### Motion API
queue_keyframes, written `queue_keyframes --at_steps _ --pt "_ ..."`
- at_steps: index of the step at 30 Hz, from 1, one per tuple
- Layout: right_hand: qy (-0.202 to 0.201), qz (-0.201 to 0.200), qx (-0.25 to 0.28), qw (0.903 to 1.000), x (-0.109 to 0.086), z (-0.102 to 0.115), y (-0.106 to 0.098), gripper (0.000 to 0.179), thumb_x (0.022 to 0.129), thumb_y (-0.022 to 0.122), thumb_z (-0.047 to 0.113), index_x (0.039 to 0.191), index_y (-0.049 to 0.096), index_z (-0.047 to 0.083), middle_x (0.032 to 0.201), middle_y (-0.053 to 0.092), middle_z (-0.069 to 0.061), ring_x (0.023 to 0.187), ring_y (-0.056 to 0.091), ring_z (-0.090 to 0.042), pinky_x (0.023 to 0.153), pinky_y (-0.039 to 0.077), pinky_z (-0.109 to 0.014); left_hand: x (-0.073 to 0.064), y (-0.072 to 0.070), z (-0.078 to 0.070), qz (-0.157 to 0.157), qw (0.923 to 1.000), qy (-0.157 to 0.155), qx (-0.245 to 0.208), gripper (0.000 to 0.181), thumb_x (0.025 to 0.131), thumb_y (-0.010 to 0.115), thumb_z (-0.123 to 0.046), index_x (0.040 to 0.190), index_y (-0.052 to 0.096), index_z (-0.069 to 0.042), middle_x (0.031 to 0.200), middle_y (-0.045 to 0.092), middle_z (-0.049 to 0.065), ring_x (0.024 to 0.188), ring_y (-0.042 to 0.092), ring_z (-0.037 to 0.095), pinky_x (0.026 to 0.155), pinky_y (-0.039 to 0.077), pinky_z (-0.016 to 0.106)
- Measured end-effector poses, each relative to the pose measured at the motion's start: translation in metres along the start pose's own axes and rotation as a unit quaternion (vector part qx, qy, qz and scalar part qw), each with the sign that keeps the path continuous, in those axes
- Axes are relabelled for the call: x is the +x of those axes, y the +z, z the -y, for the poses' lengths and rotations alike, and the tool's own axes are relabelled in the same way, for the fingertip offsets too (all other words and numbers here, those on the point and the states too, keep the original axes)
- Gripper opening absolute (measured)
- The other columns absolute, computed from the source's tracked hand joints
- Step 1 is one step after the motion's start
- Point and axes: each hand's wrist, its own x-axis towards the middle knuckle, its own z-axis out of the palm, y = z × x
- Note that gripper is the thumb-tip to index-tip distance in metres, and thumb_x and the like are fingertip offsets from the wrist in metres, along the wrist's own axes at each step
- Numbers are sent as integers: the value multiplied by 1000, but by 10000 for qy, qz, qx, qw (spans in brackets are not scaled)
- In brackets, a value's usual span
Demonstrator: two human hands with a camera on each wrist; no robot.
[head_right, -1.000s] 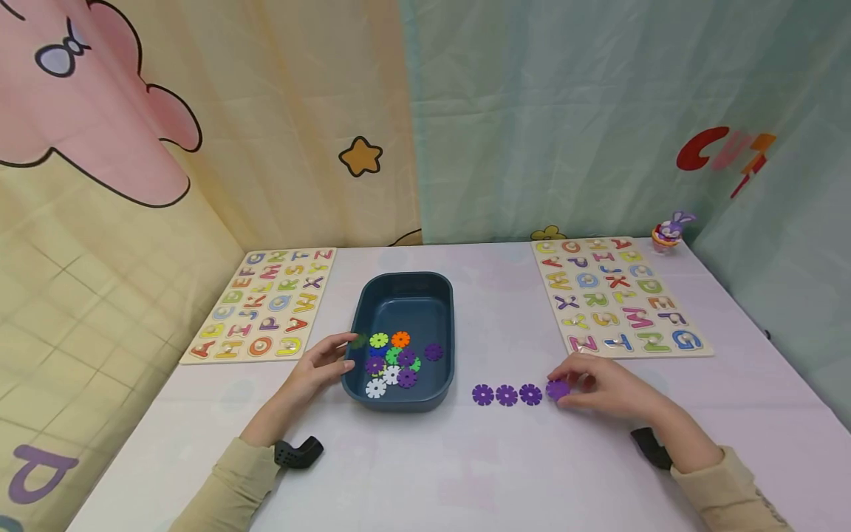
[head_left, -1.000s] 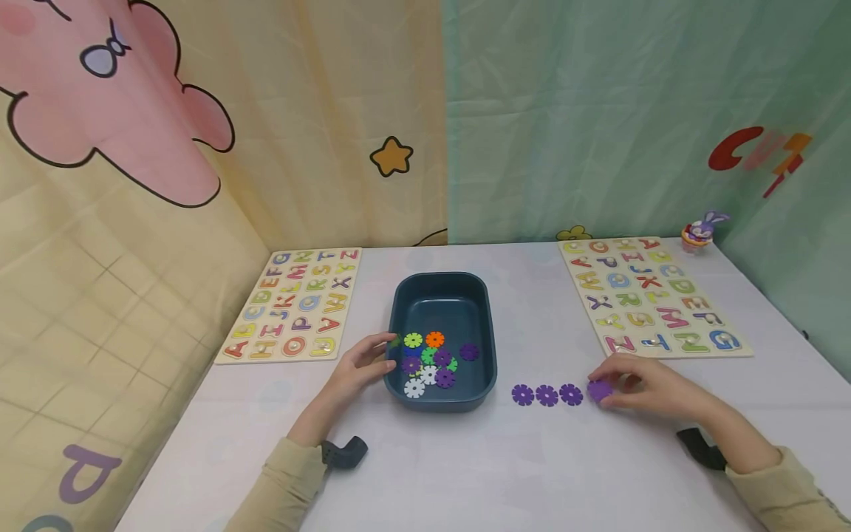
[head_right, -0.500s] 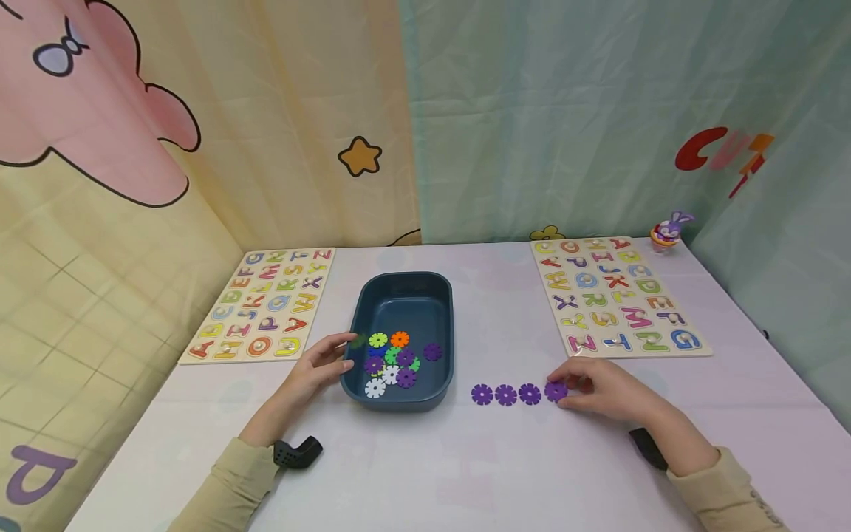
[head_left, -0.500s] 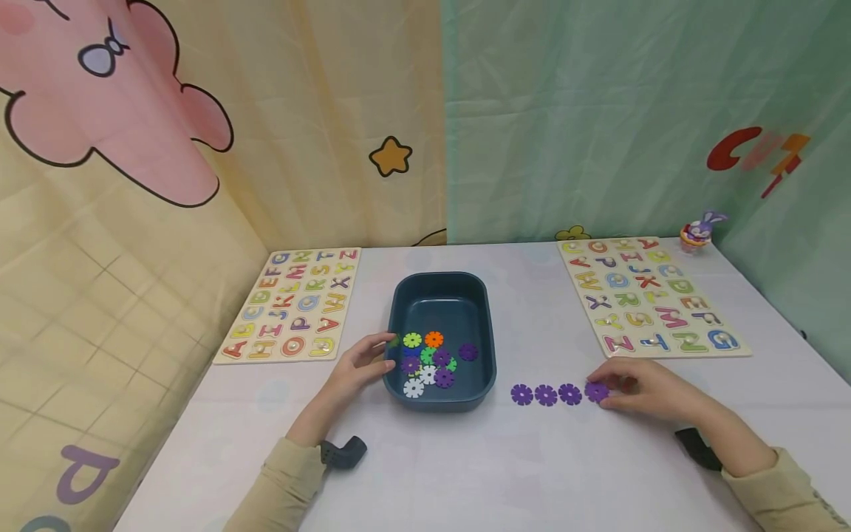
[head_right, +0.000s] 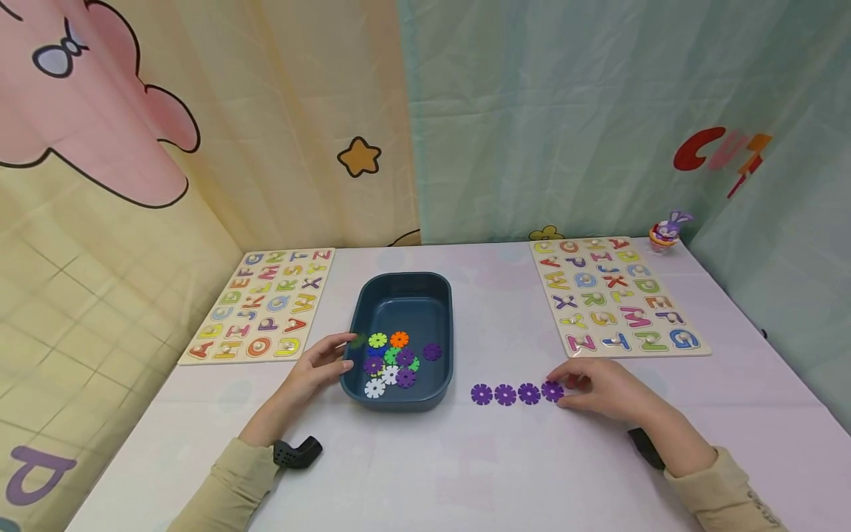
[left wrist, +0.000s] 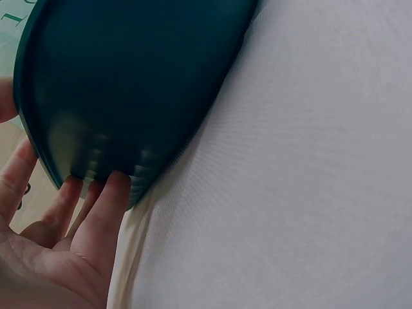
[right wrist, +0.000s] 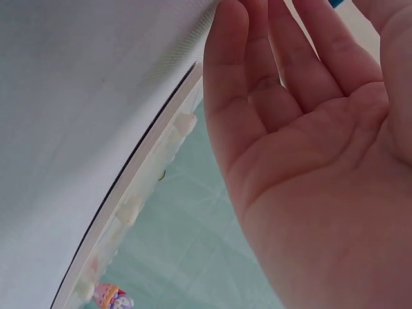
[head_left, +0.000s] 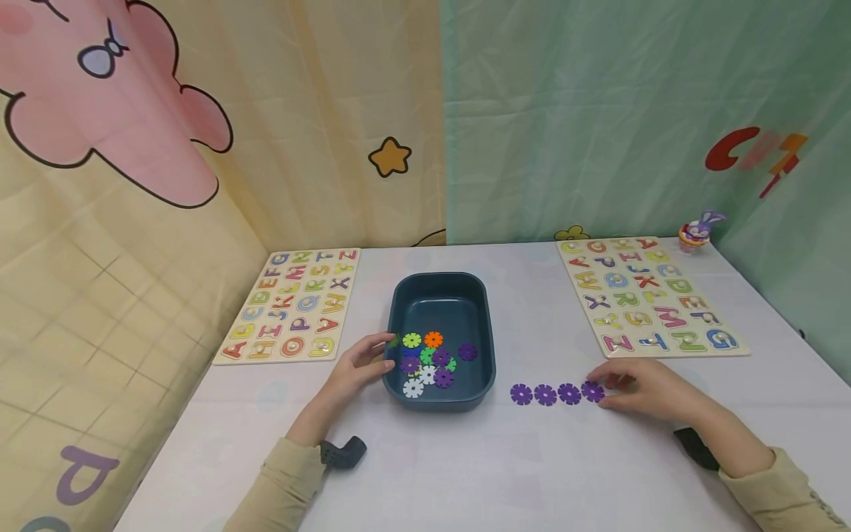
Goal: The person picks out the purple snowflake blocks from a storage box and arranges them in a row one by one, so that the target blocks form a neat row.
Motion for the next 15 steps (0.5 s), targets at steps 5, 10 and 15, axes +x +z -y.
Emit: queue_keyframes --at_steps 5,10,15 --pt "78 -4 -36 10000 0 1 -1 31 76 77 31 103 69 18 92 63 12 81 55 -4 71 51 -24 1 0 1 -8 10000 24 32 51 87 66 -21 134 49 -13 147 35 2 135 32 28 102 36 51" --pt "67 28 5 10000 0 -1 0 29 76 77 31 103 70 19 93 63 13 82 55 -4 71 50 -24 0 1 0 -3 10000 43 -3 51 86 66 -21 134 49 -12 147 36 1 135 33 28 102 37 50" --pt "79 48 -9 10000 0 0 0 28 77 76 31 101 70 20 93 64 13 82 55 -4 72 51 -24 0 1 0 5 10000 57 -20 52 86 66 -21 134 49 -11 147 36 2 135 33 28 102 37 50"
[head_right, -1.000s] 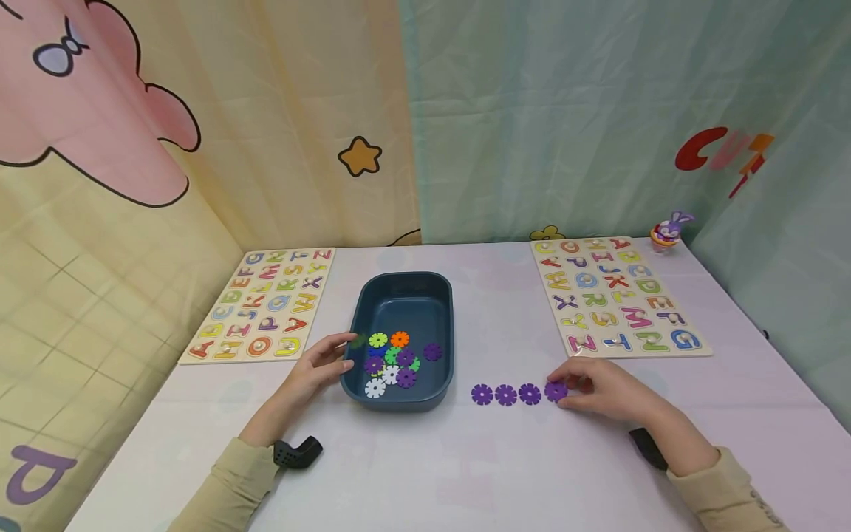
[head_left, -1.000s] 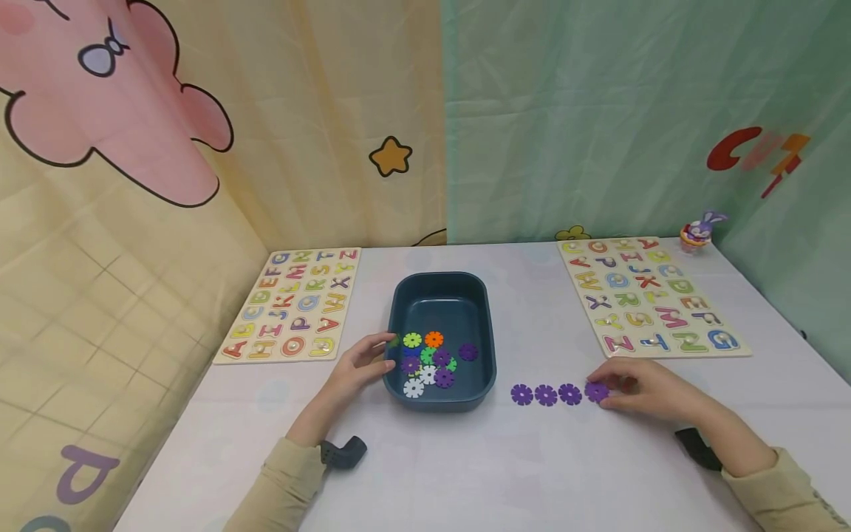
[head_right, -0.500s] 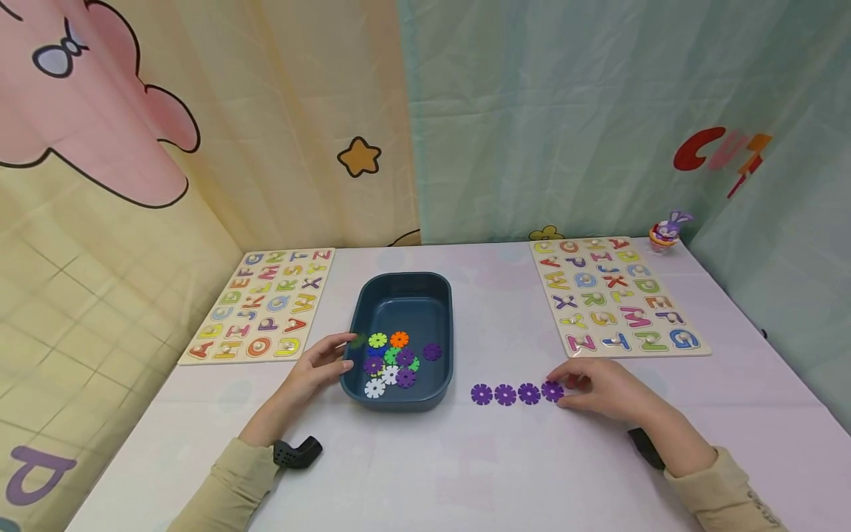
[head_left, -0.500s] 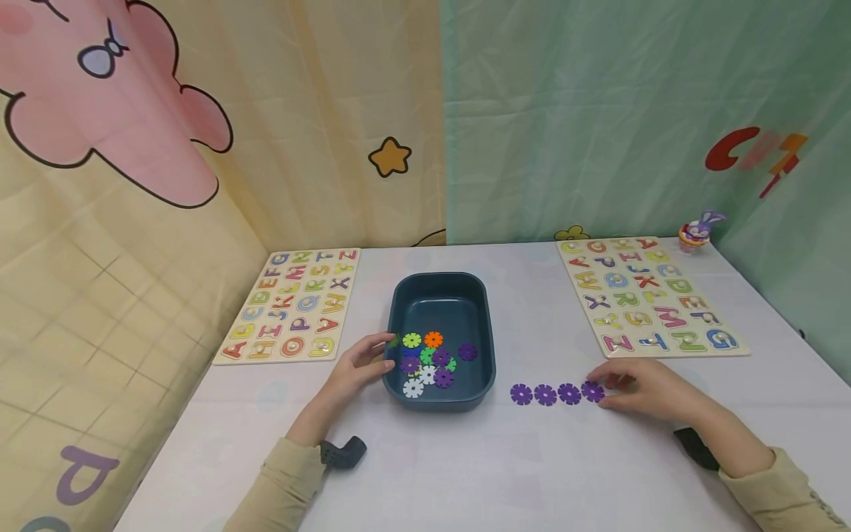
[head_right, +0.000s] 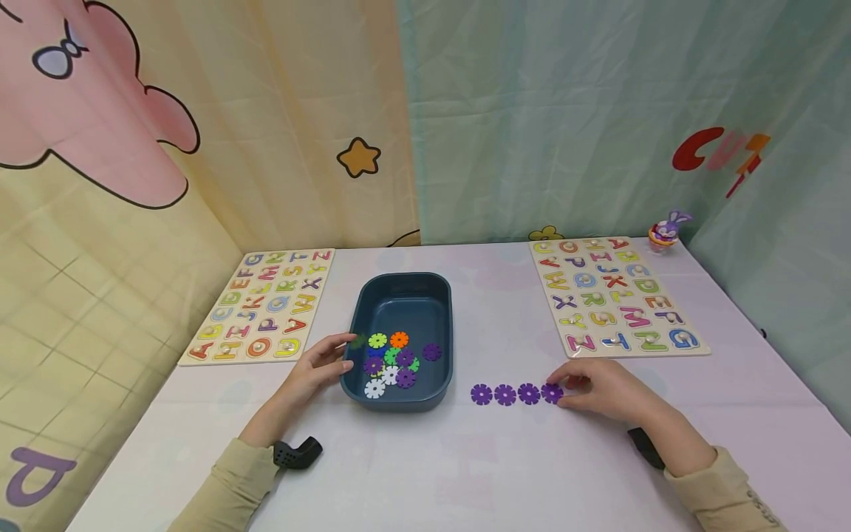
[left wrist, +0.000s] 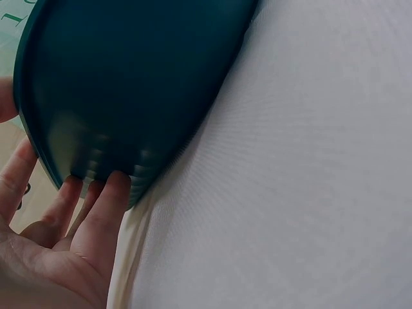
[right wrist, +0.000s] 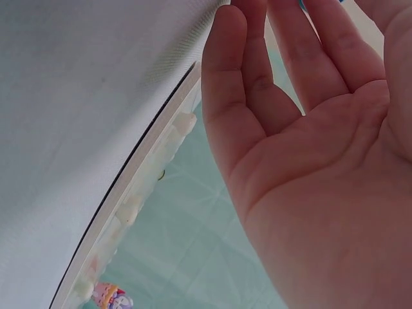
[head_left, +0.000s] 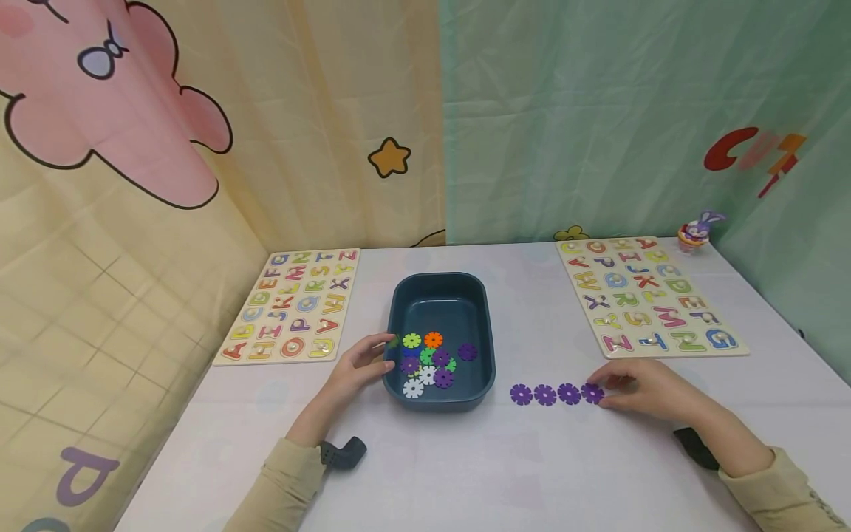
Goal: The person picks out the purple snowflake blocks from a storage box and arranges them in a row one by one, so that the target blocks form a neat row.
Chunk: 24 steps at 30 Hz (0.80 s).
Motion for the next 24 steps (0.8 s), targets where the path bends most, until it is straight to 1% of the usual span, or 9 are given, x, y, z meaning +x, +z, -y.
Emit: queue_keyframes --at_steps 6,8,12,14,18,20,22,24 --pt "19 -27 -61 10000 0 0 0 27 76 76 31 101 70 21 94 64 13 83 56 -4 73 51 -25 -1 0 0 30 10000 -4 -46 52 86 66 -21 135 48 -11 147 36 2 135 32 28 102 37 50" --pt "82 -9 -50 10000 0 1 -1 29 76 76 32 102 69 21 96 64 12 85 57 -5 74 51 -26 0 -1 0 34 10000 -10 -62 52 86 66 -21 135 48 -11 147 36 2 135 32 27 102 36 50" --pt "327 -28 -57 9994 2 4 -9 34 76 77 32 107 68 21 97 64 11 88 58 -9 76 51 -28 0 -1 0 41 10000 -11 -79 51 86 67 -21 134 49 -14 147 36 2 135 32 27 103 36 50" --pt "339 -79 -31 9994 4 6 -14 36 77 76 31 109 67 19 97 64 10 88 58 -10 76 52 -29 0 -1 -1 49 9999 -29 -103 51 86 67 -21 134 50 -15 147 36 1 135 32 27 103 36 49" --pt "-71 -242 91 9996 14 10 -22 36 80 74 32 110 67 13 100 67 3 88 59 -9 77 53 -30 -1 -1 -2 58 9998 -61 -153 51 86 67 -21 133 50 -15 147 36 0 135 32 26 103 36 49" --pt "-385 -342 187 9985 23 14 -25 35 81 74 30 110 67 11 102 68 1 88 60 -7 77 54 -32 -1 -1 -2 59 9998 -54 -158 51 86 67 -21 133 50 -15 147 36 1 135 32 26 103 37 48" --pt "-634 -362 290 9969 33 22 -29 34 82 73 29 110 67 11 104 68 -1 89 61 -8 77 54 -34 -2 0 -2 44 9999 -66 -149 51 86 67 -21 133 50 -15 147 36 1 135 33 26 102 37 49" --pt "-814 -284 390 9955 44 31 -32 31 83 72 28 110 67 14 104 68 0 90 61 -9 76 54 -35 -2 0 -2 37 9999 -82 -136 51 86 67 -21 134 50 -15 147 36 1 135 33 26 102 37 49"
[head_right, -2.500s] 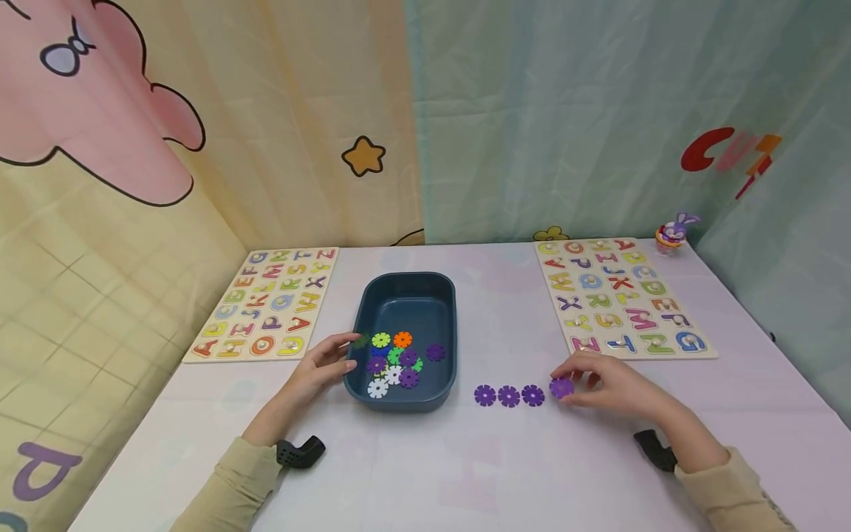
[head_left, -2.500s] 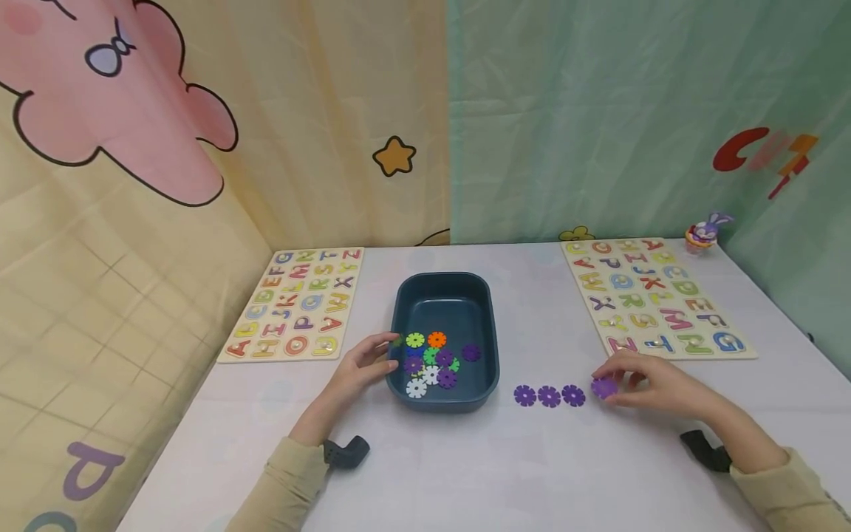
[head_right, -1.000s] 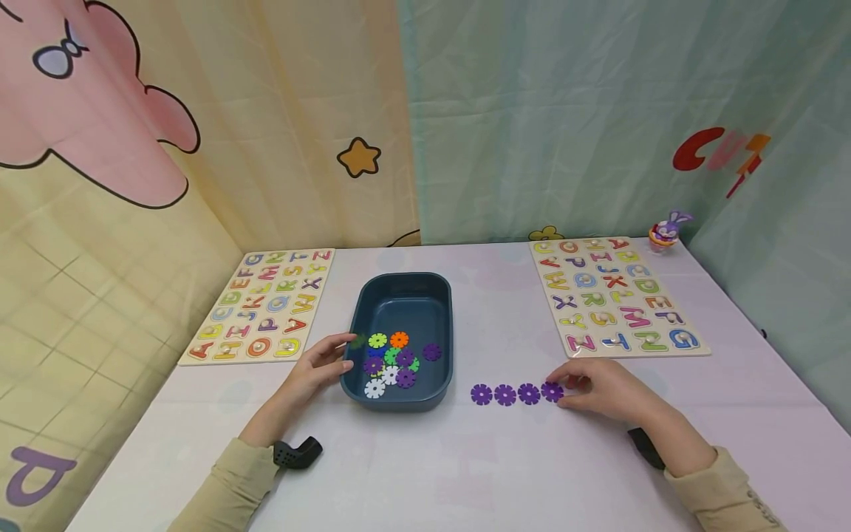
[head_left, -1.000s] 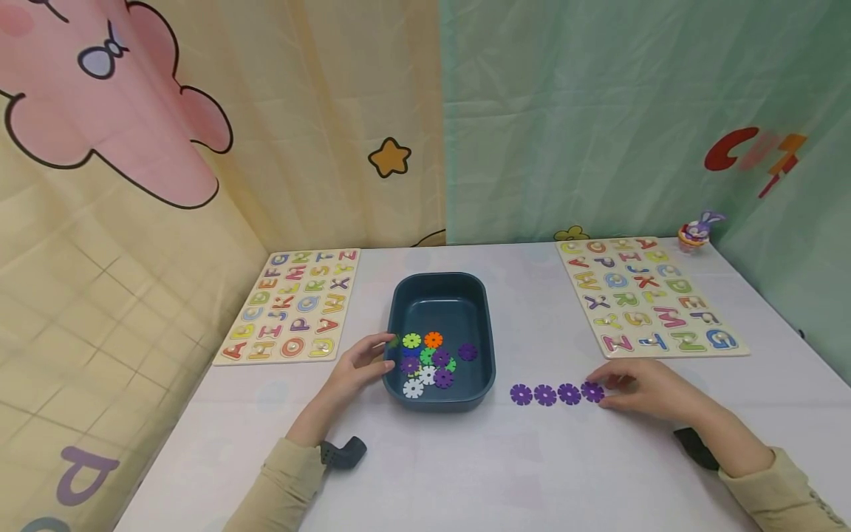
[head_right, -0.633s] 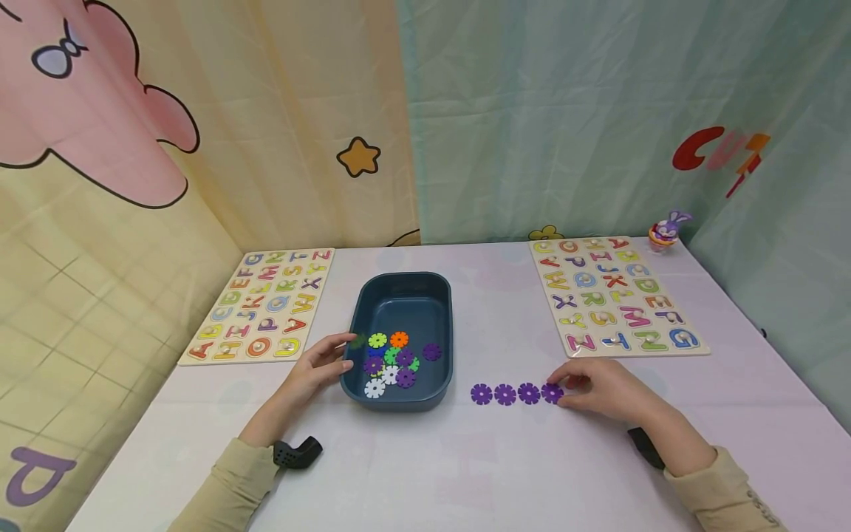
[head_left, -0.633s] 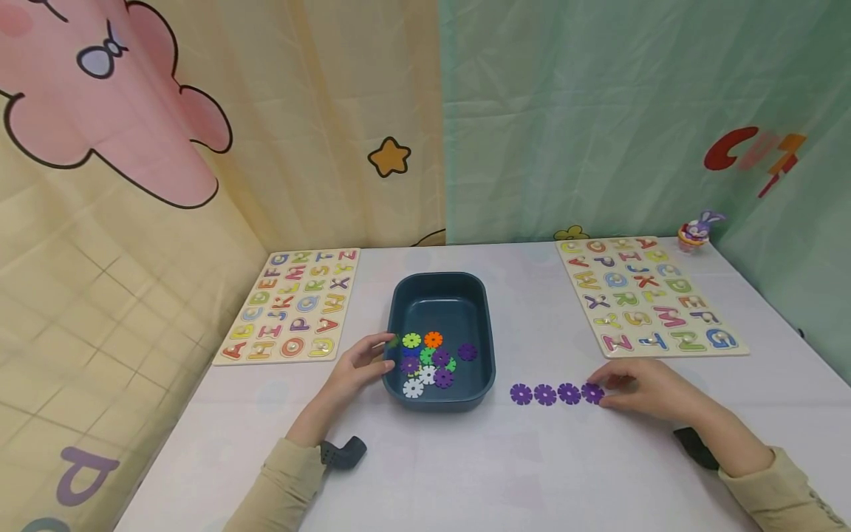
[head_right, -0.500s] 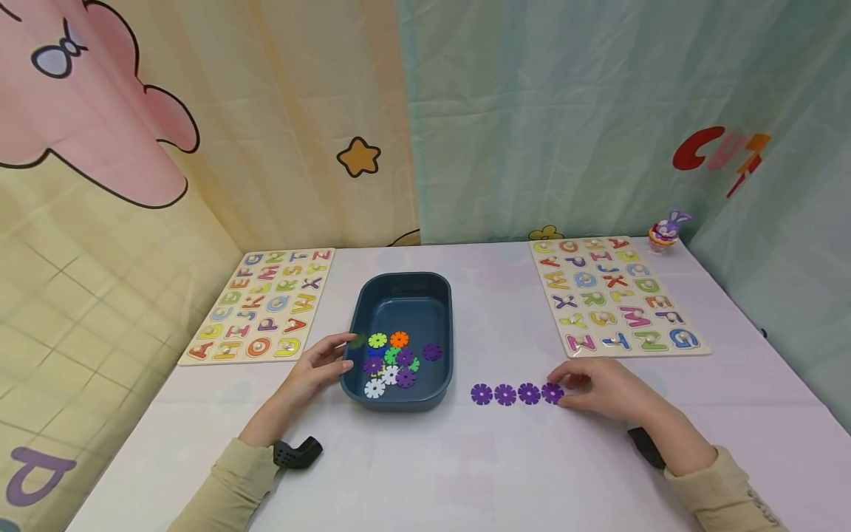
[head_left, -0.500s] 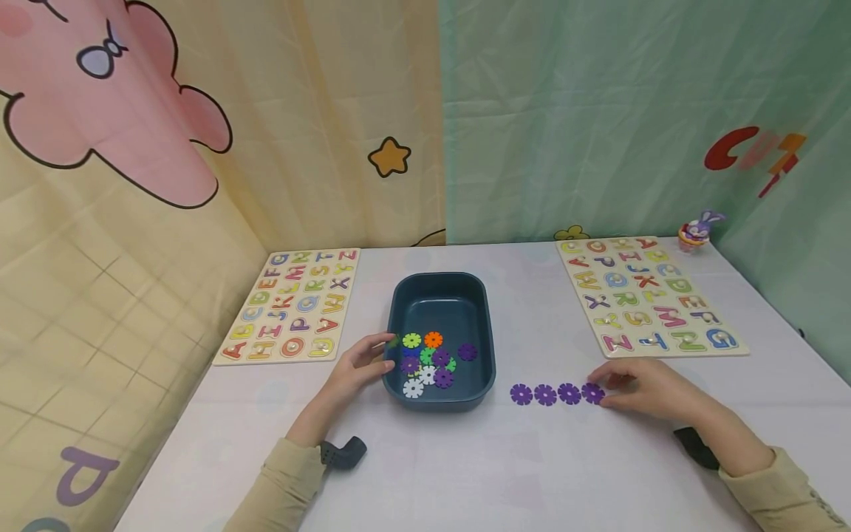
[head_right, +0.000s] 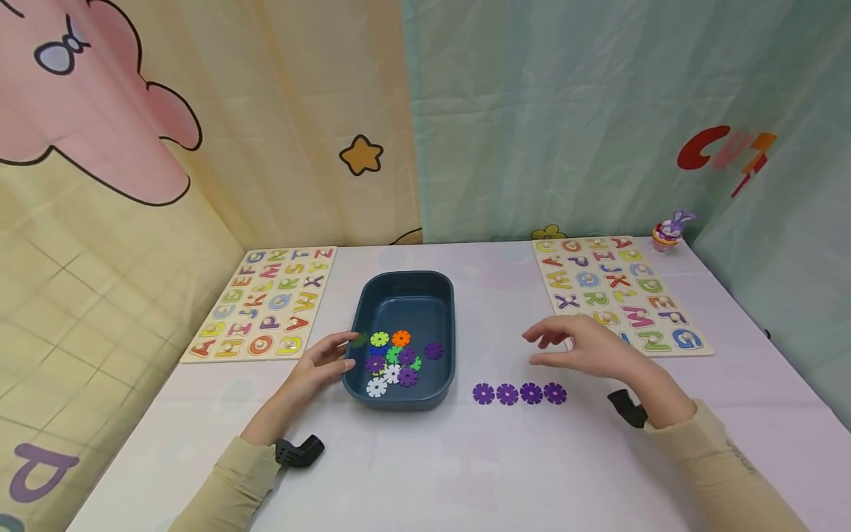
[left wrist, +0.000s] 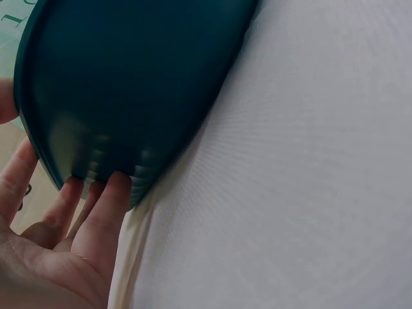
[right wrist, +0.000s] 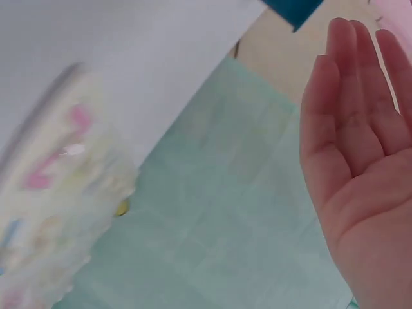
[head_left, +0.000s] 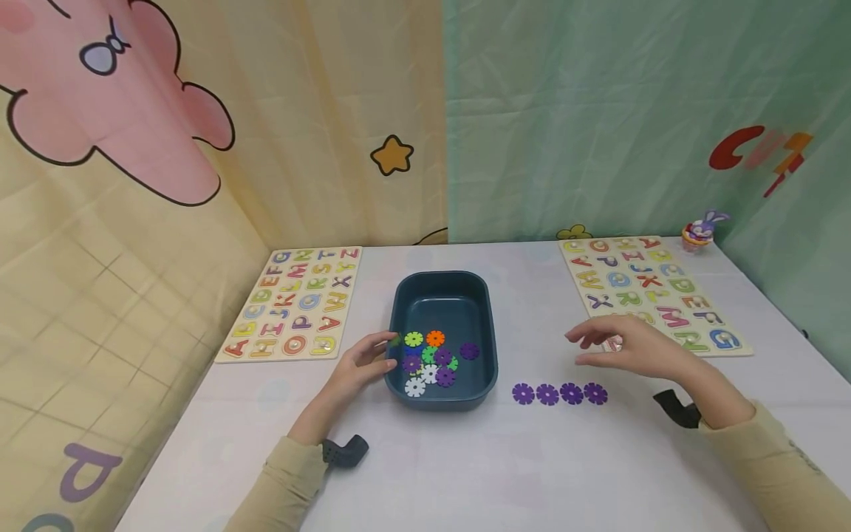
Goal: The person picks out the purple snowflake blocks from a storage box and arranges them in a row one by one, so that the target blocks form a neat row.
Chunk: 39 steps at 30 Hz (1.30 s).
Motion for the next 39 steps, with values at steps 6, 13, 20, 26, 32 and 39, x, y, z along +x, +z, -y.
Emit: queue_keyframes --at_steps 6,13,20,26,32,39 --pt "-197 544 126 9982 44 30 -1 32 82 71 37 110 66 21 105 65 8 94 60 -14 77 53 -31 1 -1 1 -2 10000 -42 4 52 86 67 -22 134 49 -15 146 36 0 135 32 26 103 36 50" --pt "-759 1089 -47 9911 95 51 18 35 81 72 39 109 68 18 103 66 9 92 60 -15 81 52 -34 1 -1 3 1 10000 -68 -63 51 86 67 -21 134 50 -15 145 39 1 135 32 25 104 35 48" --pt "-848 1571 -23 9839 131 59 44 35 81 73 34 110 68 13 106 67 -2 97 62 -19 85 52 -39 1 0 4 -24 10000 -77 5 52 86 67 -22 134 49 -14 146 37 -1 135 32 25 103 36 51" --pt "-862 1956 -191 9767 153 62 64 35 81 74 29 110 68 10 107 67 -4 96 62 -20 86 52 -35 0 1 3 -25 10000 -31 14 51 86 68 -23 133 50 -16 146 37 -1 135 33 25 102 37 50" --pt "-867 2125 -585 9715 165 63 77 33 79 76 27 108 70 12 102 68 1 90 61 -15 82 51 -28 1 1 2 -43 10000 7 14 50 86 67 -22 133 51 -16 146 37 -1 134 33 26 101 38 49" --pt "-1008 2386 -845 9622 176 63 89 30 78 77 27 105 71 16 98 67 7 85 59 -9 78 50 -25 1 1 2 -47 10000 50 33 50 86 68 -21 132 51 -16 146 37 -1 135 33 25 101 38 48"
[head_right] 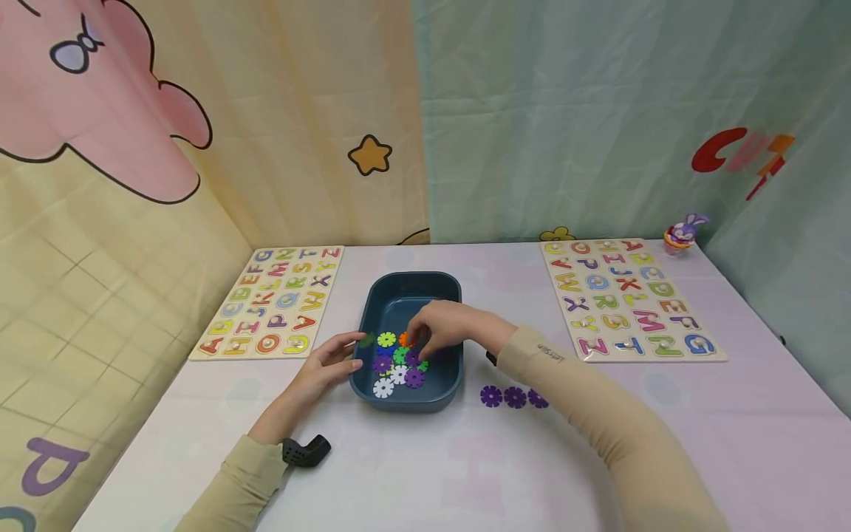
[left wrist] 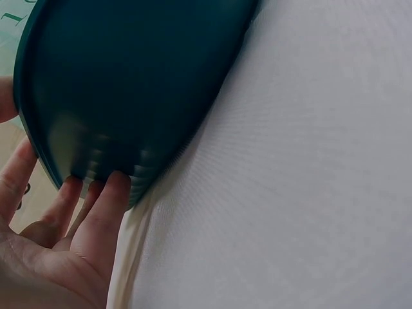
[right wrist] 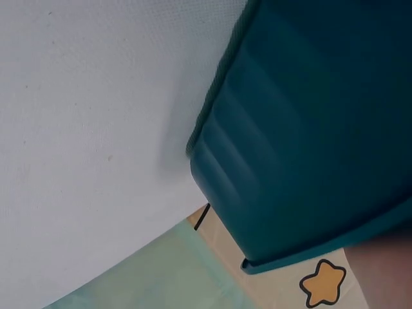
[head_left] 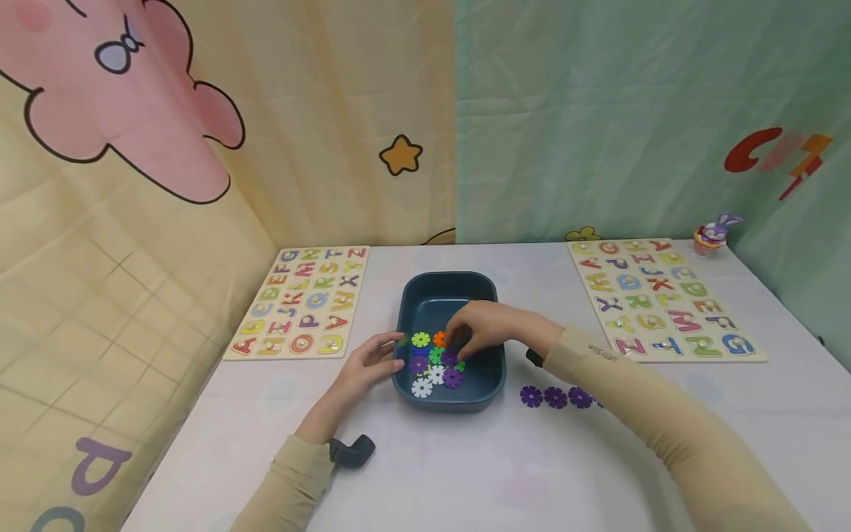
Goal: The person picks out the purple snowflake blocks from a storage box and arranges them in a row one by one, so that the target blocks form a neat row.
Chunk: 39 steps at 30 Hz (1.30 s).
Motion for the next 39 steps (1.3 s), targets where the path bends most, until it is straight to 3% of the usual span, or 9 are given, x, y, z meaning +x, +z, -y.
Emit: queue_keyframes --at_steps 15,28,39 --pt "148 269 -384 9988 15 0 10 27 78 77 26 104 73 22 106 67 6 96 59 -9 90 48 -30 1 0 1 52 10000 50 17 51 85 68 -22 133 51 -15 146 36 1 135 32 26 102 37 47" --pt "27 262 -540 9982 17 3 11 27 78 77 24 104 73 19 93 67 8 80 56 -6 77 49 -23 -1 0 -1 44 10000 -49 43 51 86 68 -23 134 50 -16 148 35 -1 136 31 25 103 36 49" --pt "-16 157 -654 9977 17 7 14 27 77 77 24 103 73 19 90 67 8 78 57 -5 76 50 -23 -1 0 -1 42 10000 -13 14 51 86 68 -22 134 50 -15 147 35 -1 135 32 25 103 37 49"
